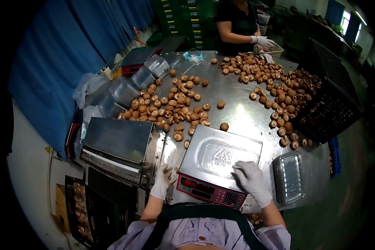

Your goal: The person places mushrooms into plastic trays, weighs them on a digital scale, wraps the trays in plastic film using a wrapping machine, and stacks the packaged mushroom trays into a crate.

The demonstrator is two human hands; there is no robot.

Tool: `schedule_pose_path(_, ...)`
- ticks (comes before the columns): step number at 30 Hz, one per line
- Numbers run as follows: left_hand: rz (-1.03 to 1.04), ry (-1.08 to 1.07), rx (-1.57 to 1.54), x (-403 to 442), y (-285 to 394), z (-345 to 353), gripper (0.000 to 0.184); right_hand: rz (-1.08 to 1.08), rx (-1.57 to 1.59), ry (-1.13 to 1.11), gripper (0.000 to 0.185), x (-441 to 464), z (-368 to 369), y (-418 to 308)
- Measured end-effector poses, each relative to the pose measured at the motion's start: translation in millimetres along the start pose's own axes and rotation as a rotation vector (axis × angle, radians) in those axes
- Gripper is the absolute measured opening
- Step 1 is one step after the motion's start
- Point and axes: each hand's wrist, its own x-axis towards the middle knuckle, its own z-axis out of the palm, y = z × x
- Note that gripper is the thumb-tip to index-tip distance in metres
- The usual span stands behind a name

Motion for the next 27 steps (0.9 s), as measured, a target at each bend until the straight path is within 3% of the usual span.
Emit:
schedule_pose_path(2, -0.062, -0.012, -0.037, 21.7, -9.9, -3.1, 0.044, 0.186, 0.075, 0.021, 0.019, 16.1, -11.3, 12.4)
schedule_pose_path(5, -0.125, -0.015, -0.107, 39.5, -7.1, 2.3, 0.038, 0.485, 0.502, -0.014, 0.025, 56.9, -11.0, 53.9)
schedule_pose_path(7, -0.124, -0.109, -0.371, 55.3, 4.1, 10.9, 0.035, 0.593, 0.684, -0.063, 0.032, 94.2, -8.8, 77.7)
schedule_pose_path(8, -0.021, -0.102, -0.412, 58.4, 8.8, 19.9, 0.047, 0.623, 0.653, -0.117, 0.041, 111.9, -5.0, 86.9)
schedule_pose_path(9, -0.028, -0.094, -0.419, 60.0, 18.7, 31.8, 0.047, 0.679, 0.702, -0.194, 0.051, 127.6, 2.8, 108.8)
schedule_pose_path(11, 0.028, -0.13, -0.397, 66.4, 37.7, 50.9, 0.064, 0.761, 0.839, -0.289, 0.063, 163.6, 25.7, 143.2)
schedule_pose_path(15, -0.004, -0.223, -0.509, 81.8, 62.9, 84.1, 0.079, 0.941, 0.975, -0.321, 0.08, 224.9, 67.9, 163.7)
schedule_pose_path(18, -0.025, -0.282, -0.758, 104.8, 72.9, 98.5, 0.083, 1.001, 1.01, -0.345, 0.079, 257.3, 113.1, 179.1)
schedule_pose_path(25, 0.041, -0.494, -0.798, 129.7, 93.3, 131.9, 0.081, 0.832, 1.211, -0.633, 0.089, 307.6, 188.5, 144.8)
schedule_pose_path(27, 0.052, -0.415, -0.794, 134.1, 92.8, 138.0, 0.081, 0.748, 1.248, -0.718, 0.085, 319.1, 206.5, 134.3)
